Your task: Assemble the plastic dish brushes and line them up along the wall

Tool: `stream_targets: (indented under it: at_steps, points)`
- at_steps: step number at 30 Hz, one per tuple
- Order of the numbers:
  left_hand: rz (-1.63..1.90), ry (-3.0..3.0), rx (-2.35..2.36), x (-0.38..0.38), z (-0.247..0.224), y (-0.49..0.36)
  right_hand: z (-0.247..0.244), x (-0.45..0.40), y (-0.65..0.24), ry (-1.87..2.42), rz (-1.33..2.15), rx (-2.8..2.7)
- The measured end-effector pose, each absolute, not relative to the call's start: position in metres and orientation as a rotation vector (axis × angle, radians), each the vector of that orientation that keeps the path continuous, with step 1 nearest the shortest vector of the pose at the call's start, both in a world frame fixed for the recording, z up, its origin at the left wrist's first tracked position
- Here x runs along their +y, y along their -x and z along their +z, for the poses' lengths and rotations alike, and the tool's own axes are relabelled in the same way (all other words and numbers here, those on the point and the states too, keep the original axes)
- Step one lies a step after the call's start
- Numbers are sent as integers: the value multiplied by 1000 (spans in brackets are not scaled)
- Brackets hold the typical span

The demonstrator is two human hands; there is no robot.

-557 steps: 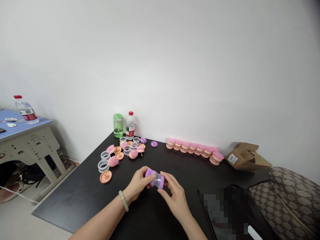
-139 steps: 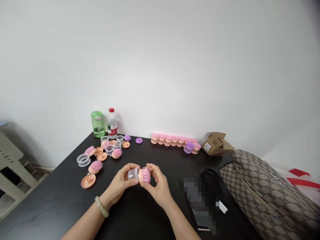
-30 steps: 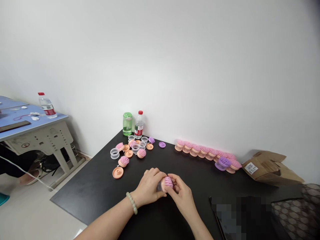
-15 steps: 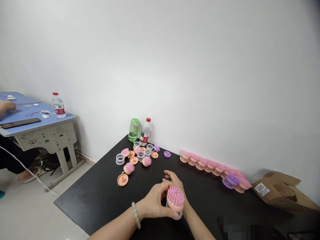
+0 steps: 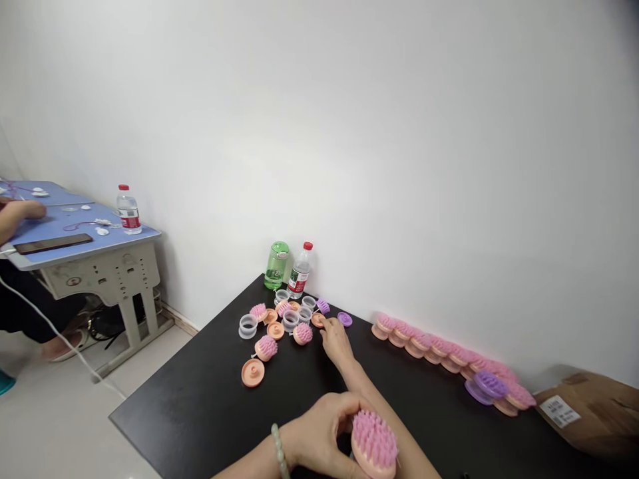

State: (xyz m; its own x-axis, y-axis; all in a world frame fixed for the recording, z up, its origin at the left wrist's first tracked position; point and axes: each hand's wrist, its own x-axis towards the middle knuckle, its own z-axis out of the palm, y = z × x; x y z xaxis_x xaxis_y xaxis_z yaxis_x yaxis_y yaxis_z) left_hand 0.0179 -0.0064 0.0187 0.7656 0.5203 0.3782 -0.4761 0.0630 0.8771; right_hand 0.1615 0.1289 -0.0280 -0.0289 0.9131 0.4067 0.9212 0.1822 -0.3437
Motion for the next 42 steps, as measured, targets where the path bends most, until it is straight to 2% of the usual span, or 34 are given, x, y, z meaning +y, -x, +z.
stream_targets:
  at_steps: [9, 19, 26, 36, 42]
  points:
    - [726, -1330, 92, -2, 15, -19, -28, 91, -169, 1677, -49, -1982]
    - [820, -1259, 244, 0, 19, -22, -34, -3, -209, 1607, 86, -1895]
    - [878, -1104, 433, 3, 15, -25, -24, -45, -217, 1505, 538, -1472]
    - [903, -1002, 561, 9, 6, -25, 2, -60, -213, 1469, 386, -1628]
    - [847, -830, 542, 8, 3, -26, 3, -63, -210, 1314, 873, -1186]
